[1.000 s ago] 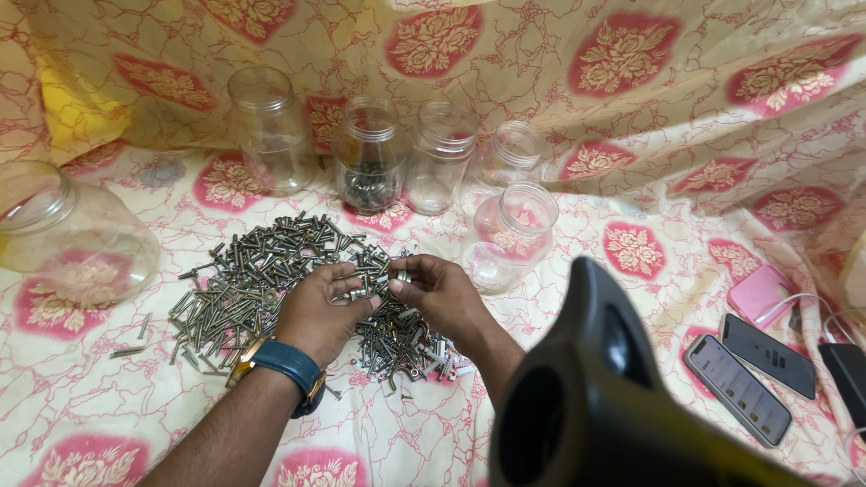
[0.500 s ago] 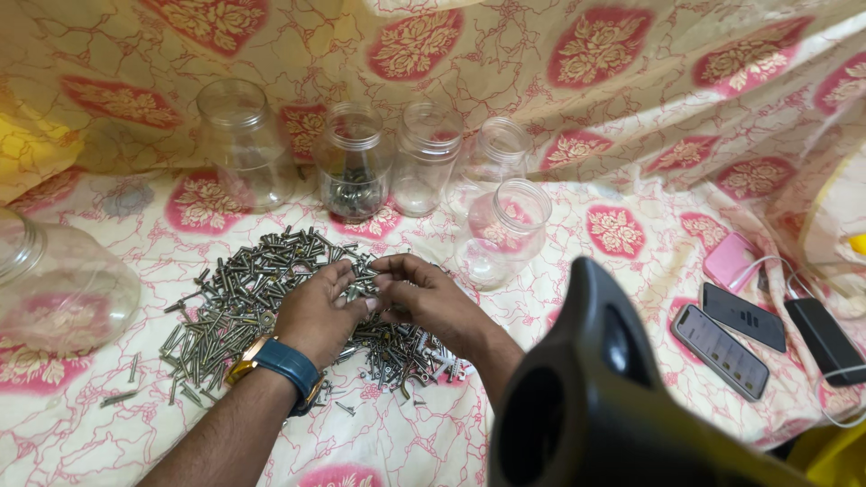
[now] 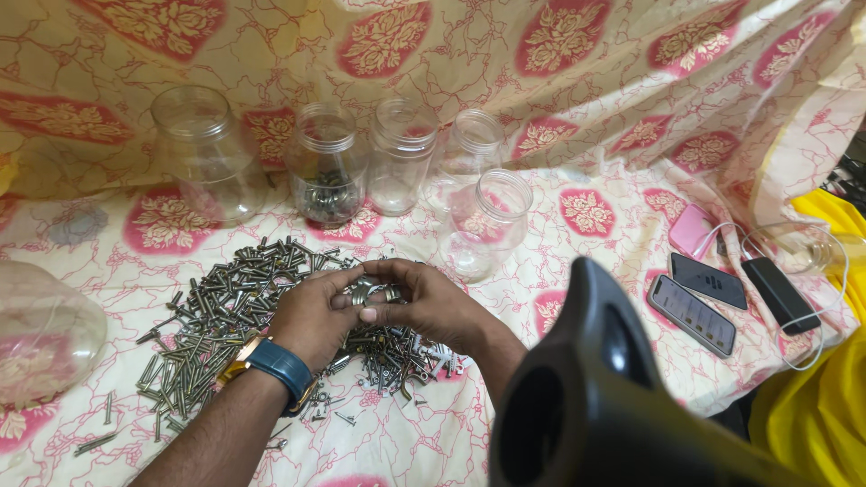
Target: The person sorts a large pile of metal bolts, screws and nuts spread on a bed, picking fasteners by hand and placing them into a glass jar among several empty plastic jars, gradually filling the jar.
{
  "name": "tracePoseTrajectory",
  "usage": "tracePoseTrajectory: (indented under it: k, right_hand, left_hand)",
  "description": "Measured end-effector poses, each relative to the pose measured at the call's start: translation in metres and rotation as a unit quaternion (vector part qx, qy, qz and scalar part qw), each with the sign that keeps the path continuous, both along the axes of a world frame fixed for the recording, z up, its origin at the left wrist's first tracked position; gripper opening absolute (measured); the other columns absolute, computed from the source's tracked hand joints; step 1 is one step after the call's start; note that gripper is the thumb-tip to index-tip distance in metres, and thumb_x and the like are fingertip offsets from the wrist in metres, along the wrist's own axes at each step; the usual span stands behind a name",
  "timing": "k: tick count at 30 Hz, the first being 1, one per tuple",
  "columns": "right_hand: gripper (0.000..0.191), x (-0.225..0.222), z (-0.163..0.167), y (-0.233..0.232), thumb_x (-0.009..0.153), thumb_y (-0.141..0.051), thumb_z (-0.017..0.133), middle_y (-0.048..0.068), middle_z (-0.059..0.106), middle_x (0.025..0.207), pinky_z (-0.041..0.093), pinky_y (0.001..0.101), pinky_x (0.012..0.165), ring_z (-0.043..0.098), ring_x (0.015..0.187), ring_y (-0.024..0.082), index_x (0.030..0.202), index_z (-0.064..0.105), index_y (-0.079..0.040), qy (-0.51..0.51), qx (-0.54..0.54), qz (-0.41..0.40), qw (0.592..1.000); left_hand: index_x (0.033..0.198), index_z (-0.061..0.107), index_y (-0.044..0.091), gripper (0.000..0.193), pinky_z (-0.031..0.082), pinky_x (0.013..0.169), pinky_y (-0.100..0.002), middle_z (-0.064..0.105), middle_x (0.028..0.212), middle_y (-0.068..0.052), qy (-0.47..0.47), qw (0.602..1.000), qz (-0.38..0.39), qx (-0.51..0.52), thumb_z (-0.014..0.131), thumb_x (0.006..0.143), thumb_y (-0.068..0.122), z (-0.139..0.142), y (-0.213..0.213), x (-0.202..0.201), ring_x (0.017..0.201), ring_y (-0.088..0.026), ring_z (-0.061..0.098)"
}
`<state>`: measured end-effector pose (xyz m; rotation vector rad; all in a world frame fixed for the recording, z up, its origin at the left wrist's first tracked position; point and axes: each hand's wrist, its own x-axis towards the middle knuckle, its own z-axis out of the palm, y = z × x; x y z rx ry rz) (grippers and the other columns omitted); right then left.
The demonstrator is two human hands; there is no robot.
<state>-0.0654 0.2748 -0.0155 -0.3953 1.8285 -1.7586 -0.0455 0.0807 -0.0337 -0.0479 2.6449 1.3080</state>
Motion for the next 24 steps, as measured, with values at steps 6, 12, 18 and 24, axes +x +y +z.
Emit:
tracePoseTrajectory:
  k: [6, 12, 18, 24]
  right_hand:
    - [0.067, 0.002, 0.003, -0.005, 0.086, -0.002, 0.076, 0.012, 0.063, 0.134, 0.052, 0.0317, 0.106, 0.063, 0.121, 0.016, 0.145, 0.046, 0.005, -0.007, -0.051, -0.008, 0.999]
    - [0.076, 0.0, 0.007, -0.009, 0.086, -0.007, 0.074, 0.007, 0.061, 0.141, 0.051, 0.0324, 0.107, 0.062, 0.12, 0.015, 0.153, 0.038, -0.001, 0.015, -0.026, -0.008, 1.0]
    - [0.07, 0.002, 0.009, -0.012, 0.086, -0.021, 0.079, 0.013, 0.066, 0.131, 0.053, 0.0311, 0.1, 0.066, 0.114, 0.016, 0.145, 0.049, 0.004, 0.041, 0.051, -0.054, 0.996]
    - [0.069, 0.007, 0.013, -0.017, 0.082, -0.022, 0.082, 0.013, 0.072, 0.114, 0.055, 0.0318, 0.093, 0.069, 0.103, 0.017, 0.14, 0.053, 0.004, 0.039, 0.093, -0.083, 0.991]
  left_hand:
    - [0.142, 0.055, 0.009, 0.072, 0.059, 0.088, -0.027, 0.063, 0.136, -0.003, 0.069, 0.997, 0.004, 0.033, 0.08, 0.075, 0.003, -0.01, -0.002, -0.014, 0.091, -0.016, 0.074]
    - [0.126, 0.067, 0.007, 0.048, 0.06, 0.09, -0.028, 0.079, 0.114, -0.006, -0.004, 0.993, 0.025, 0.112, 0.077, 0.08, 0.004, -0.007, -0.006, -0.017, 0.099, -0.011, 0.075]
    - [0.117, 0.07, 0.006, 0.031, 0.06, 0.085, -0.028, 0.08, 0.109, -0.004, -0.005, 0.98, 0.022, 0.196, 0.073, 0.086, 0.005, -0.009, -0.006, -0.012, 0.095, -0.012, 0.075]
    - [0.115, 0.072, 0.007, 0.029, 0.06, 0.086, -0.025, 0.079, 0.106, -0.004, 0.034, 0.985, 0.018, 0.166, 0.073, 0.086, 0.005, -0.013, -0.008, -0.009, 0.095, -0.01, 0.074]
